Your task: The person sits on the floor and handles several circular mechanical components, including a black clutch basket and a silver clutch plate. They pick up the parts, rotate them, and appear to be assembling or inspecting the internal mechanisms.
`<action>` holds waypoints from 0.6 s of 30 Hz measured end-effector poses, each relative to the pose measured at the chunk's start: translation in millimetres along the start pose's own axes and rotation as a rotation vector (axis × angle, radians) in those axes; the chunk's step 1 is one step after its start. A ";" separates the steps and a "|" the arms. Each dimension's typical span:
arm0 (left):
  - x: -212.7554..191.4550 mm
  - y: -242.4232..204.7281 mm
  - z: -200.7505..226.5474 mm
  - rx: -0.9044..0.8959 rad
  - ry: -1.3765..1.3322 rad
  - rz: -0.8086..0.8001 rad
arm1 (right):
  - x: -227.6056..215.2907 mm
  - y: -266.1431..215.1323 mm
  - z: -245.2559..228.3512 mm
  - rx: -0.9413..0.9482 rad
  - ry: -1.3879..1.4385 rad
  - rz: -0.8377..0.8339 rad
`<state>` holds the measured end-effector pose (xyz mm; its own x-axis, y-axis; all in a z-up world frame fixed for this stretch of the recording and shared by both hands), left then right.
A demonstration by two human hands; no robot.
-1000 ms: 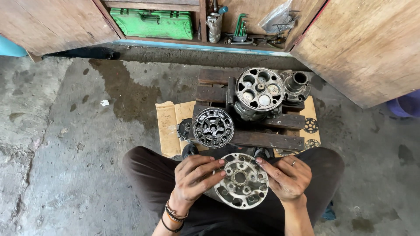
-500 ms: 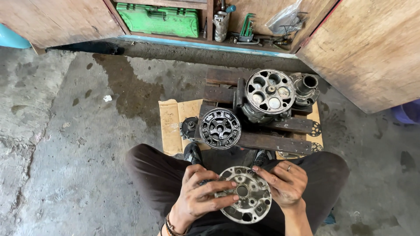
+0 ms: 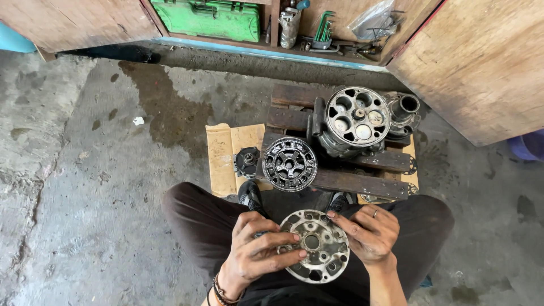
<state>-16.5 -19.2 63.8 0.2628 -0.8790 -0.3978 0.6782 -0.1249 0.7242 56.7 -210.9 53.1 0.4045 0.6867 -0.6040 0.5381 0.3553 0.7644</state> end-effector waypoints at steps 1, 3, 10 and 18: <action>-1.1 2.6 2.0 0.001 0.000 0.000 | -0.2 1.5 -0.3 0.000 0.000 0.000; -0.3 7.2 6.9 0.001 -0.025 -0.036 | -1.6 4.1 0.8 0.022 -0.016 0.007; -9.0 2.2 12.8 0.121 0.018 0.012 | 3.0 -6.3 23.0 0.103 0.038 -0.104; -13.3 1.2 14.5 0.129 0.094 0.037 | 2.8 -28.7 62.7 0.634 0.451 -0.149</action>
<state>-29.2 -14.3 78.2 0.3526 -0.8381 -0.4162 0.5749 -0.1569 0.8030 88.8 -259.0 15.3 0.0289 0.8992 -0.4366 0.9365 0.1284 0.3263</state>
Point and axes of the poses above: each hand's wrist, its own y-axis towards the middle knuckle, its own x-axis out of the palm, z = x × y, the point moved 9 cm from there along y, towards the middle knuckle, and after that the axes turned 13 degrees about -y, right-handed, at the moved point
